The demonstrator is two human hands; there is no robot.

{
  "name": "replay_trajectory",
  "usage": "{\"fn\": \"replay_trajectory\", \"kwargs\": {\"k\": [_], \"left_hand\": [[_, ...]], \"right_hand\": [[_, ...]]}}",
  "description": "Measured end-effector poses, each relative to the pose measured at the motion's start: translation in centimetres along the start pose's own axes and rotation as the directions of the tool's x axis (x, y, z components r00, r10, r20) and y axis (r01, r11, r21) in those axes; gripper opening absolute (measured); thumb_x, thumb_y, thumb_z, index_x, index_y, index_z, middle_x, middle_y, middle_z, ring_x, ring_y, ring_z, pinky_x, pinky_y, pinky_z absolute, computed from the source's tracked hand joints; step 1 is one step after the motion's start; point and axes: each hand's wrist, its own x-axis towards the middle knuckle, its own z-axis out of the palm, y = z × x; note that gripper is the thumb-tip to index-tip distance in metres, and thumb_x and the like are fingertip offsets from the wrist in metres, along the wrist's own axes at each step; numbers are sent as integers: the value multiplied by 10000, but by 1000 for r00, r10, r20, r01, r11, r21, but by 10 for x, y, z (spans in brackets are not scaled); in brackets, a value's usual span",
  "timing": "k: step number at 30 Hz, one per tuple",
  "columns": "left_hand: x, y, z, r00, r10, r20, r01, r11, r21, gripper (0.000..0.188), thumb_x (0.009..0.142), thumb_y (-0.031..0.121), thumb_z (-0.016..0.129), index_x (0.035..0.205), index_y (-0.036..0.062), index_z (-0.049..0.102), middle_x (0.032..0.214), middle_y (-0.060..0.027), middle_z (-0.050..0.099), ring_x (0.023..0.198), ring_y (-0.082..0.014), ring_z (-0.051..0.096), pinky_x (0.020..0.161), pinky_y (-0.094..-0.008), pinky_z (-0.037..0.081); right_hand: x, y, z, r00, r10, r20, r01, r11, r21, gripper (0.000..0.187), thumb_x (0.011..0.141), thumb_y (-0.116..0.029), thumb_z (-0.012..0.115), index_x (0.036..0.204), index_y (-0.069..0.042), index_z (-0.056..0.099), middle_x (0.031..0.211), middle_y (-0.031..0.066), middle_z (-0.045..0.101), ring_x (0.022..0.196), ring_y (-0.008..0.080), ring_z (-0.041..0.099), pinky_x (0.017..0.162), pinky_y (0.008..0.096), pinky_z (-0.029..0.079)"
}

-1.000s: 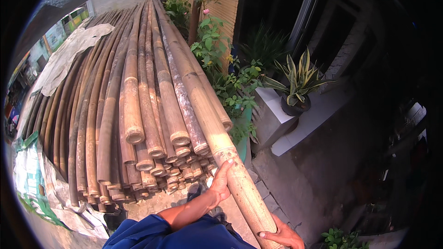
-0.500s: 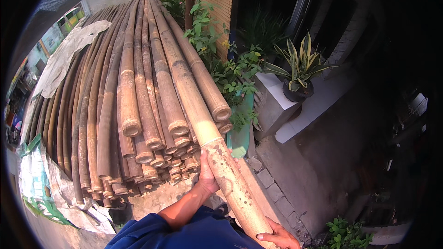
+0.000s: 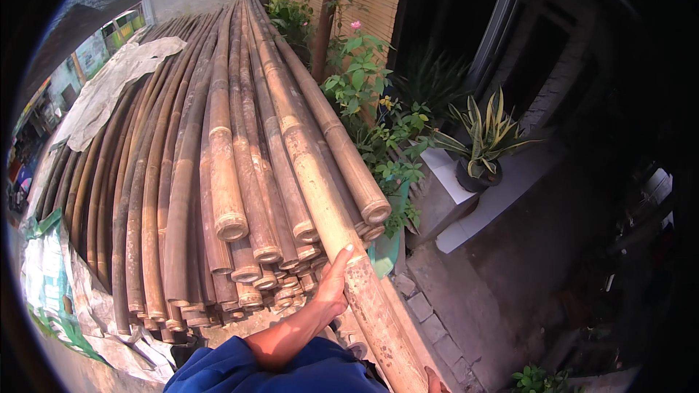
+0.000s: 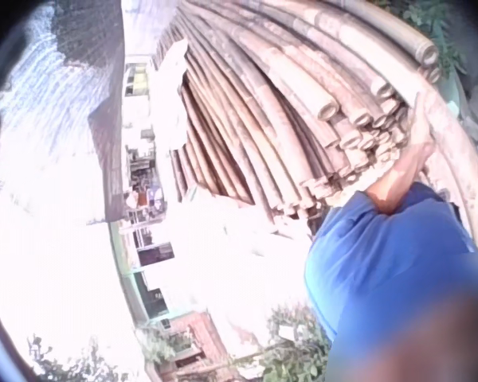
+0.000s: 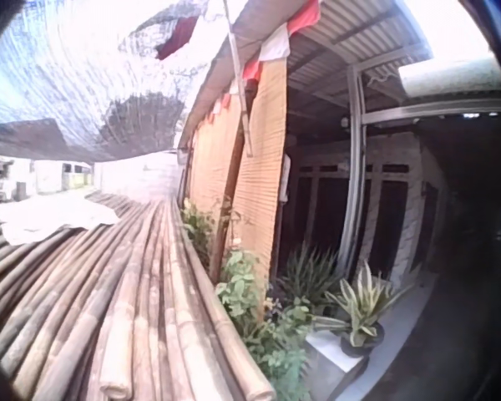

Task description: The person repeatedly picks up bamboo poles from a large stack, briefly inspects them by turning them over, and places them back. The person also adjusts a tarp covering part of the stack. No tools are used; all handling is by hand.

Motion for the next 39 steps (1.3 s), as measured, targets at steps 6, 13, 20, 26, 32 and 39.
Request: {"fn": "replay_trajectory", "kwargs": {"k": [6, 13, 20, 26, 32, 39], "left_hand": [[-2, 16, -11, 988, -142, 58, 147, 982, -114, 604, 863, 574, 695, 1197, 74, 631, 1026, -113, 689, 933, -263, 674, 853, -468, 560], [-41, -11, -13, 974, -146, 176, 164, 982, -97, 701, 875, 659, 593, 1166, 23, 633, 1030, -141, 689, 968, -266, 670, 903, -463, 545], [-168, -144, -31, 734, -474, 486, 510, 857, 65, 817, 901, 564, 647, 1501, 82, 371, 1443, -133, 508, 1357, -286, 471, 1160, -526, 352], [-223, -206, -52, 217, -837, 502, 318, 547, 775, 1031, 863, 665, 668, 1561, 19, 268, 1573, -200, 329, 1455, -332, 340, 1180, -515, 341], [-203, -183, -63, 538, -606, 587, 364, 794, 486, 1063, 850, 719, 642, 1556, 46, 220, 1563, -190, 346, 1445, -341, 358, 1158, -558, 355], [-41, -17, -22, 976, -27, 217, 34, 999, -32, 839, 858, 625, 695, 1420, 48, 462, 1367, -176, 571, 1256, -348, 543, 1096, -553, 411]], "right_hand": [[-23, -16, 33, 973, -17, -230, -31, 979, -201, 923, 768, -489, 796, 1527, -156, 392, 1328, 277, 578, 1179, 432, 598, 972, 487, 509], [-63, 41, 73, 914, -87, -395, -16, 968, -249, 913, 736, -510, 799, 1494, -153, 437, 1255, 247, 595, 1090, 454, 609, 945, 534, 508], [-195, 188, 96, 802, -70, -593, -225, 885, -408, 1029, 653, -506, 834, 1526, -161, 414, 1291, 298, 582, 1175, 501, 546, 1016, 561, 436], [-237, 197, 117, 792, 172, -585, -347, 916, -200, 1028, 679, -555, 832, 1442, 21, 454, 1384, 302, 487, 1279, 444, 492, 1087, 554, 370], [-183, 179, 112, 780, 48, -624, -255, 935, -247, 1022, 614, -630, 817, 1379, -16, 533, 1070, 226, 606, 989, 400, 598, 903, 518, 474], [-180, 182, 129, 667, -74, -741, -312, 876, -369, 973, 527, -560, 886, 1289, -36, 583, 1022, 171, 599, 948, 354, 592, 856, 483, 495]]}}
